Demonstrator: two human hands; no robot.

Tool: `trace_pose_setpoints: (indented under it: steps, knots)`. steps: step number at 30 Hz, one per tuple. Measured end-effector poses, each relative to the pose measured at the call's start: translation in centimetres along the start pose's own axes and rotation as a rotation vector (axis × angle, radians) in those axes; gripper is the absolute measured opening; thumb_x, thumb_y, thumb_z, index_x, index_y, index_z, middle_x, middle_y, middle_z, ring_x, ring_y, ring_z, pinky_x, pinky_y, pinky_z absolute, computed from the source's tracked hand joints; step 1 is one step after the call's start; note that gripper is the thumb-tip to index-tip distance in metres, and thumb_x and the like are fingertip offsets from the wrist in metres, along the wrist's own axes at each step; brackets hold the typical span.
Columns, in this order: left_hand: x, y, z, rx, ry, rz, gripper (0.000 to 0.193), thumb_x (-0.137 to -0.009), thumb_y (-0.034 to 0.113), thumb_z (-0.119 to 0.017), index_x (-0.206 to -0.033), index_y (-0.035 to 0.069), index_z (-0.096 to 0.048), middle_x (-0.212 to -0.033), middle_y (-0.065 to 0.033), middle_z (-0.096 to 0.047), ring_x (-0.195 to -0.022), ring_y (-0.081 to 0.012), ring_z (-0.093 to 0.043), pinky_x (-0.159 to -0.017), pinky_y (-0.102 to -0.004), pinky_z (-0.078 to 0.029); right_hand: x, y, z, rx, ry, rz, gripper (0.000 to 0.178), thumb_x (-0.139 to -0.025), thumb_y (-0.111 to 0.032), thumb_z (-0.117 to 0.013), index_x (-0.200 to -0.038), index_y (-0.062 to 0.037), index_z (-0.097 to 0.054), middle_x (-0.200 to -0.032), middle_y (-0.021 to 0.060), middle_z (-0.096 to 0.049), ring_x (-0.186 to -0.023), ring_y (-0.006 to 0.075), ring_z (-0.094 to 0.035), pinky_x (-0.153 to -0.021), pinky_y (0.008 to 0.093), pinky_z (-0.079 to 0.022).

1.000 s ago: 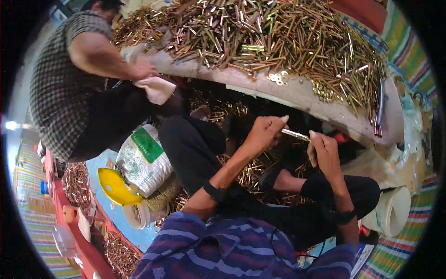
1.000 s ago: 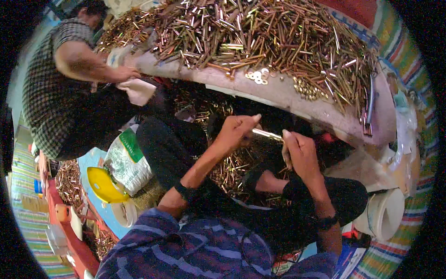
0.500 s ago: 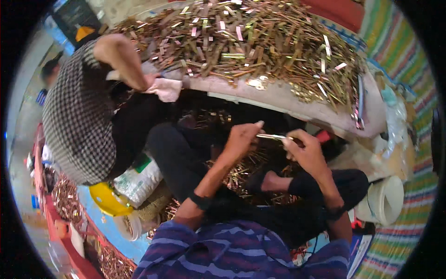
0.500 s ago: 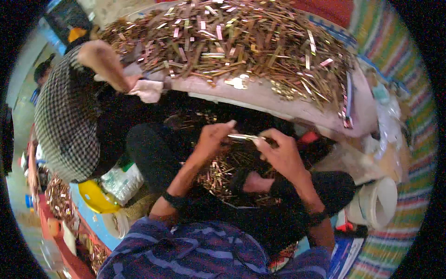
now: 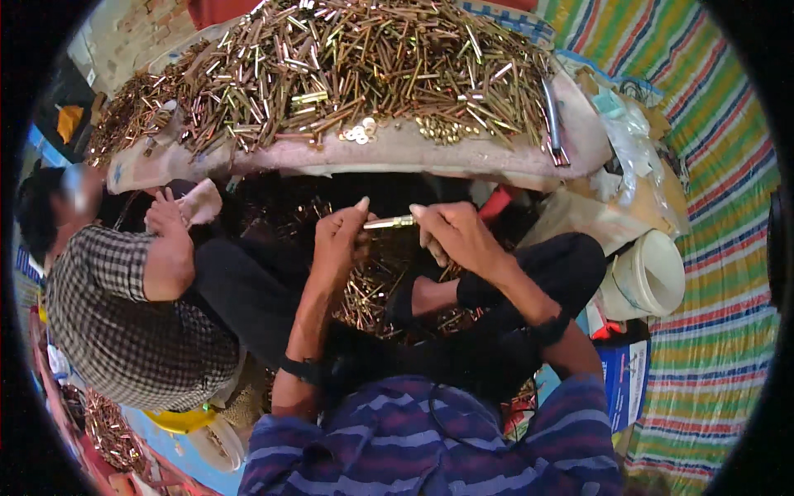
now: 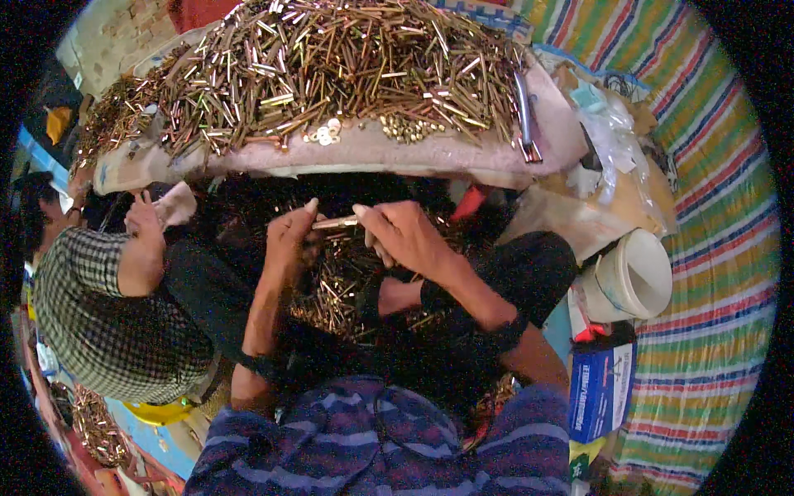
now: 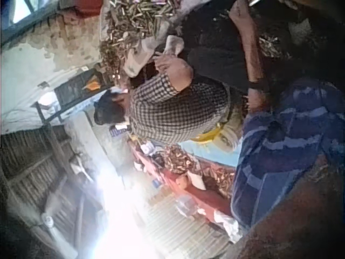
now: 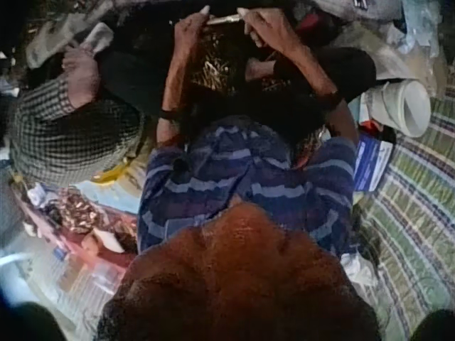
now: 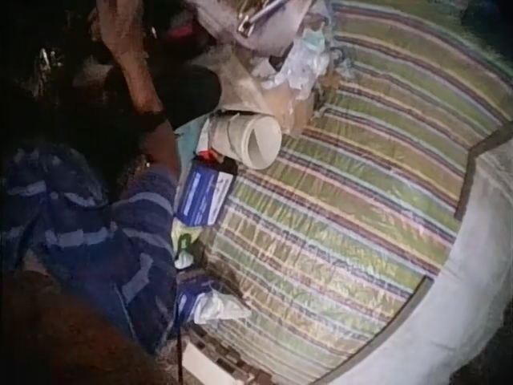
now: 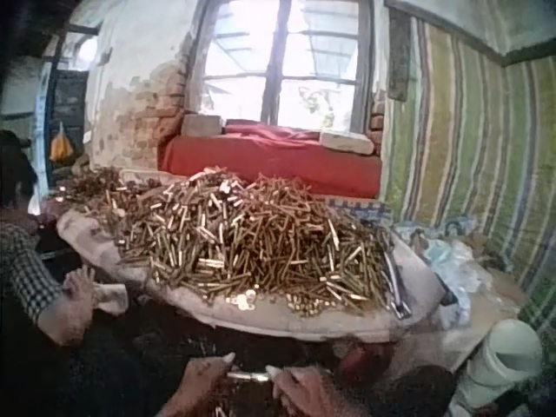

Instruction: The person sits cross-legged on the floor and assembles small brass-colored metal tubes and washers by hand. They pick up a tube, insert a washer, and place the assembled unit on a nearby pile. Another person is visible working alongside them.

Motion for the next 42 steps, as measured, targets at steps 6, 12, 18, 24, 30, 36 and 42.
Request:
trace_pose_setpoints:
  steps: [6, 12, 18, 24, 30, 36, 42]
  knots:
    - [0.5, 0.9, 0.3, -0.001, 0.026, -0.048, 0.035, -0.1, 0.041, -0.065, -0.086, 0.009, -0.069, -0.065, 0.0075, -0.05, -0.05, -0.0027, -0.041, -0.045, -0.0213, -0.028, 0.1, -1.6, 0.2, 0.092, 0.1, 0.124, 0.039, -0.103, -0.031, -0.061, -0.08, 0.0009, -0.065, -0.068, 0.0025, -0.062, -0.057, 0.0072, -0.059, -0.05, 0.0238, -0.045]
    - [0.5, 1.1, 0.5, 0.058, -0.008, -0.054, 0.036, -0.1, 0.04, -0.064, -0.087, 0.007, -0.068, -0.063, 0.0068, -0.049, -0.047, -0.0029, -0.039, -0.043, -0.0212, -0.026, 0.2, -2.1, -0.1, 0.082, 0.03, 0.03, 0.043, -0.102, -0.031, -0.062, -0.08, 0.0048, -0.065, -0.064, 0.0085, -0.064, -0.055, 0.0124, -0.061, -0.05, 0.0306, -0.048]
    - [1.1, 2.6, 0.5, 0.077, -0.007, -0.116, 0.035, -0.1, 0.039, -0.064, -0.088, 0.006, -0.068, -0.065, 0.0066, -0.049, -0.047, -0.003, -0.039, -0.042, -0.0218, -0.025, 0.0, -4.7, -0.2, 0.128, 0.106, 0.191, 0.048, -0.103, -0.037, -0.059, -0.079, 0.0043, -0.066, -0.061, 0.0071, -0.062, -0.048, 0.0124, -0.059, -0.046, 0.0289, -0.046]
    - [0.8, 4.7, 0.8, 0.088, 0.005, -0.198, 0.034, -0.102, 0.037, -0.063, -0.091, 0.005, -0.07, -0.064, 0.0048, -0.05, -0.047, -0.0043, -0.04, -0.042, -0.0222, -0.025, -0.8, -6.3, 0.6, 0.134, 0.003, -0.016, 0.049, -0.103, -0.039, -0.059, -0.079, 0.0039, -0.066, -0.063, 0.0064, -0.063, -0.051, 0.0117, -0.06, -0.047, 0.0278, -0.047]
    - [0.8, 5.6, 1.6, 0.111, -0.006, -0.233, 0.033, -0.101, 0.035, -0.065, -0.086, 0.005, -0.066, -0.063, 0.0038, -0.049, -0.044, -0.0049, -0.038, -0.04, -0.0234, -0.024, -1.1, -8.2, -0.1, 0.226, 0.086, 0.216, 0.053, -0.102, -0.043, -0.059, -0.077, 0.0034, -0.066, -0.062, 0.0057, -0.062, -0.05, 0.0109, -0.059, -0.047, 0.0272, -0.047]
    - [1.0, 6.4, 1.7, 0.05, 0.028, -0.267, 0.035, -0.102, 0.035, -0.064, -0.081, 0.007, -0.063, -0.062, 0.0043, -0.048, -0.044, -0.0045, -0.038, -0.041, -0.0227, -0.025, -1.8, -6.6, -0.2, 0.031, -0.014, -0.027, 0.05, -0.103, -0.041, -0.059, -0.076, 0.0003, -0.065, -0.06, 0.004, -0.06, -0.049, 0.0097, -0.058, -0.046, 0.0253, -0.045]
    - [0.0, 6.7, 2.6, -0.021, 0.05, -0.308, 0.038, -0.102, 0.037, -0.064, -0.076, 0.009, -0.063, -0.061, 0.006, -0.047, -0.048, -0.0029, -0.038, -0.043, -0.022, -0.025, -3.0, -6.8, -0.9, 0.077, 0.066, 0.161, 0.051, -0.104, -0.042, -0.056, -0.072, -0.0017, -0.061, -0.057, 0.002, -0.057, -0.046, 0.0091, -0.056, -0.043, 0.0238, -0.042]
Point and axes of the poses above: each hand's wrist, its own x-axis away from the middle knuckle, its own z-axis out of the back of the hand, y = z × x, the point moved 7 cm from there along -x, towards the middle knuckle
